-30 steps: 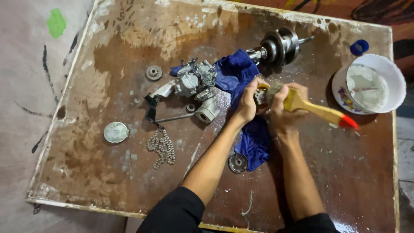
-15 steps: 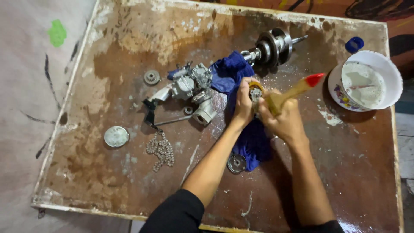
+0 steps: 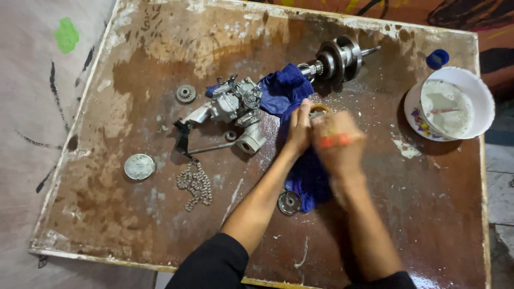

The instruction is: The person cleans various disassembled engine parts on a workbench. They use a brush and a liquid from a bucket to scrub a crankshaft, a yellow gear, and a small cylindrical component. The person also uses a blue cloth to wipe the parts and a small metal tool to clean the teeth of the gear.

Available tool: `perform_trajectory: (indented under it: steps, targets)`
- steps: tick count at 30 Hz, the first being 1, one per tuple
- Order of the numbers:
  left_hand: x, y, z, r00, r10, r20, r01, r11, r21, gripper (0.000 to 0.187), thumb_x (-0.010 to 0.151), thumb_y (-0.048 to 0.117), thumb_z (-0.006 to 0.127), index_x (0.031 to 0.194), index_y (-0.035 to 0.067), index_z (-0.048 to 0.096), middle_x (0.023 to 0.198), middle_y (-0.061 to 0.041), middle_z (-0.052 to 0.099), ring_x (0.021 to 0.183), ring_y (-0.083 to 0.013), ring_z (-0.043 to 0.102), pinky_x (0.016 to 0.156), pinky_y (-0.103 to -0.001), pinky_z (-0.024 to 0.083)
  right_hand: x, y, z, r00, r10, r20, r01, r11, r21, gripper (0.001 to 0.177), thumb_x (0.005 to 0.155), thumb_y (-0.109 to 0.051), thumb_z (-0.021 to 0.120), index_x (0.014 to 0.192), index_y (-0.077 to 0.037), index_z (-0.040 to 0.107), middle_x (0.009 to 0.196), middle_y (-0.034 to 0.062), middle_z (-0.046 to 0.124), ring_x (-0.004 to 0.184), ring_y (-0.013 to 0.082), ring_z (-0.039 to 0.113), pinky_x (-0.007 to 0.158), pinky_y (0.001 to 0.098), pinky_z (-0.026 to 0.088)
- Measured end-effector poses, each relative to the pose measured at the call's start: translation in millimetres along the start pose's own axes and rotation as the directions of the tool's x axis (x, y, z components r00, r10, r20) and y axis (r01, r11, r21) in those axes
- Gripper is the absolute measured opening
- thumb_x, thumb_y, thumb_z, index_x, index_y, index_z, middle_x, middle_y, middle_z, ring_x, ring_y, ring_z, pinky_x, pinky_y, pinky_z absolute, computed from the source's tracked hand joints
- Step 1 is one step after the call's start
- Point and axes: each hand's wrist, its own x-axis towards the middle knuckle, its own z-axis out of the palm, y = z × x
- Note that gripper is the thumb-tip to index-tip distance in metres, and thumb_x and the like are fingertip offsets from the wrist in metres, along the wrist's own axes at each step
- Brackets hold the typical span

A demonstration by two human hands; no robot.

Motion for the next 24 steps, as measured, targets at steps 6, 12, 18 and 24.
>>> perform_trajectory:
  steps: [6,12,18,24]
  targets:
    - [-17,44,2,0.993,0.021,0.115,-0.004,0.99,-0.141,0.058,0.103,0.065,0.039,0.096,0.012,0.061,0.084,-0.001,0.063,0.071,-0.0109,0.061,0.062,-0.026,0.053,0,-22,-4,0.986,-0.113,0.12,0.11,0.993,0.034,0.018,0.085,-0.016,0.081,0.091,-0.003,0.069,0.086,0.0144,0.072,0.068,0.0265,0.07,0.06,0.039,0.056]
    - [-23,49,-7,0.893,0.001,0.45,0.197,0.898,-0.393,0.053,0.112,0.063,0.041,0.09,0.016,0.053,0.073,0.004,0.053,0.051,-0.0054,0.046,0.042,-0.019,0.037,-1,6,-23,0.982,0.175,0.072,-0.187,0.946,0.263,0.014,0.1,-0.012,0.074,0.099,0.002,0.069,0.082,0.0093,0.072,0.071,0.017,0.071,0.063,0.0335,0.058]
    - [-30,64,-11,0.79,-0.013,0.613,0.47,0.655,-0.592,0.051,0.111,0.06,0.04,0.091,0.014,0.049,0.082,0.002,0.053,0.059,-0.0062,0.049,0.056,-0.02,0.044,-10,2,3,0.979,0.203,-0.034,-0.183,0.933,0.311,0.009,0.101,-0.006,0.073,0.102,0.003,0.071,0.087,0.0125,0.071,0.076,0.0183,0.068,0.07,0.0329,0.055]
    - [-44,73,20,0.881,-0.066,0.469,0.366,0.723,-0.586,0.048,0.106,0.061,0.041,0.106,0.014,0.051,0.104,-0.004,0.056,0.092,-0.0142,0.062,0.082,-0.028,0.055,-15,11,13,0.991,0.131,-0.038,-0.108,0.926,0.361,0.012,0.097,-0.005,0.074,0.105,0.003,0.071,0.095,0.0135,0.069,0.082,0.0218,0.068,0.073,0.0337,0.057]
